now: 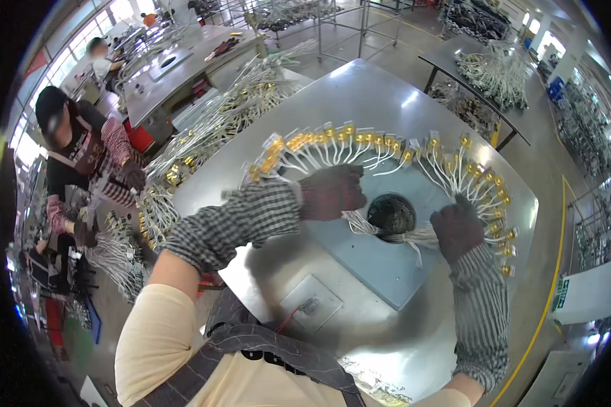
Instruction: Connecting electrical wires to components on a circular assembly jig in a factory setting.
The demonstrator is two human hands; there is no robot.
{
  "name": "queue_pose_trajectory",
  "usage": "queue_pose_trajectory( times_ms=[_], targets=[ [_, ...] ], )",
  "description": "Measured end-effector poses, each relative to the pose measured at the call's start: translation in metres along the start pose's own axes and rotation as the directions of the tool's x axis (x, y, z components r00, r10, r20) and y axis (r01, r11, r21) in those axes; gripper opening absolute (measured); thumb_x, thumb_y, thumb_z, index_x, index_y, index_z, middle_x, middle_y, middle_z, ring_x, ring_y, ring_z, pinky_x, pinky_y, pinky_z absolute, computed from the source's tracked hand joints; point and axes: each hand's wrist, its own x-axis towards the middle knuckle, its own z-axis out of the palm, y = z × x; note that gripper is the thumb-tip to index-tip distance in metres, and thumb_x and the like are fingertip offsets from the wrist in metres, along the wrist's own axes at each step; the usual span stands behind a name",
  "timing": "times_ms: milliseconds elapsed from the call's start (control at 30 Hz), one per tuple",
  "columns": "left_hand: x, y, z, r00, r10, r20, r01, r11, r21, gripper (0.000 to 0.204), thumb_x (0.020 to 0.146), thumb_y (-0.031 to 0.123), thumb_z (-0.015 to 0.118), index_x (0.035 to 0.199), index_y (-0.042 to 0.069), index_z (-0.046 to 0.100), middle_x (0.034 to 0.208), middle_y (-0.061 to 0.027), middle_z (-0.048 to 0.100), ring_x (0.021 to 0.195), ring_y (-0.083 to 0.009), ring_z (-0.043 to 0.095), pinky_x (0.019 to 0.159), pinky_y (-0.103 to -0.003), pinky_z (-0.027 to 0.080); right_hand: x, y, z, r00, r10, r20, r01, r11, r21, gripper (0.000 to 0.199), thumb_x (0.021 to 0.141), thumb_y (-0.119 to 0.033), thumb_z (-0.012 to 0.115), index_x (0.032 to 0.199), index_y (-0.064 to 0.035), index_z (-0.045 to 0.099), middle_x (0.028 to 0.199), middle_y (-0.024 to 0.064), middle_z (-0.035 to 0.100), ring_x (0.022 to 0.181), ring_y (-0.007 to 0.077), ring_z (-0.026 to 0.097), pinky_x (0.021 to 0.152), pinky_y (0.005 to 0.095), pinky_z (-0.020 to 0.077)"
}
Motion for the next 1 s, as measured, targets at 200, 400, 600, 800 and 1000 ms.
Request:
queue_pose_trajectory(
  times_ms=[200,400,600,800,1000],
  targets=[
    [-0.096,0.002,-0.016,0.929,-0.29,-0.231,0.202,0.919,-0.34,0.032,0.07,0.022,0.081,0.097,0.01,0.068,0.084,-0.0094,0.068,0.089,-0.0273,0.066,0.087,-0.041,0.051,-0.033,-0.016,-0.024,0.979,0.2,-0.033,-0.192,0.967,0.164,0.021,0.086,-0.009,0.055,0.106,-0.0084,0.062,0.086,0.0101,0.065,0.093,0.028,0.062,0.104,0.0421,0.0435],
    [-0.18,0.009,-0.034,0.705,-0.601,-0.377,0.387,0.771,-0.506,0.044,0.073,0.028,0.085,0.108,0.01,0.067,0.095,-0.0103,0.072,0.094,-0.0296,0.07,0.081,-0.041,0.054,-0.022,-0.034,-0.065,0.913,0.25,0.321,-0.314,0.935,0.163,0.032,0.071,-0.004,0.065,0.103,-0.0061,0.066,0.091,0.0177,0.068,0.093,0.0364,0.066,0.088,0.043,0.0536],
    [-0.29,-0.013,-0.04,0.309,-0.72,-0.621,-0.021,0.648,-0.762,0.059,0.072,0.013,0.087,0.121,0.002,0.056,0.115,-0.0123,0.065,0.098,-0.0207,0.067,0.081,-0.035,0.059,-0.104,0.023,-0.066,0.577,0.805,-0.14,-0.676,0.566,0.471,0.067,0.077,0.002,0.059,0.142,-0.0109,0.049,0.114,0.0203,0.068,0.102,0.0299,0.068,0.087,0.0367,0.0533],
    [-0.409,-0.023,-0.043,-0.11,-0.744,-0.659,-0.161,0.667,-0.727,0.067,0.072,0.016,0.083,0.128,-0.002,0.051,0.126,-0.0161,0.059,0.105,-0.0246,0.065,0.089,-0.036,0.055,-0.169,0.013,-0.088,0.022,0.994,-0.107,-0.608,0.098,0.788,0.072,0.079,-0.003,0.065,0.147,-0.0023,0.04,0.1,0.0137,0.068,0.086,0.0209,0.065,0.071,0.0315,0.0544],
    [-0.526,-0.008,-0.049,-0.371,-0.555,-0.745,0.127,0.764,-0.633,0.063,0.076,0.008,0.079,0.132,-0.001,0.051,0.126,-0.0145,0.06,0.105,-0.0237,0.065,0.08,-0.033,0.057,-0.069,-0.123,-0.138,0.264,0.891,-0.37,-0.211,0.428,0.879,0.073,0.085,-0.009,0.068,0.149,0.0012,0.034,0.085,0.0096,0.065,0.075,0.0195,0.064,0.063,0.0301,0.0516]
  ],
)
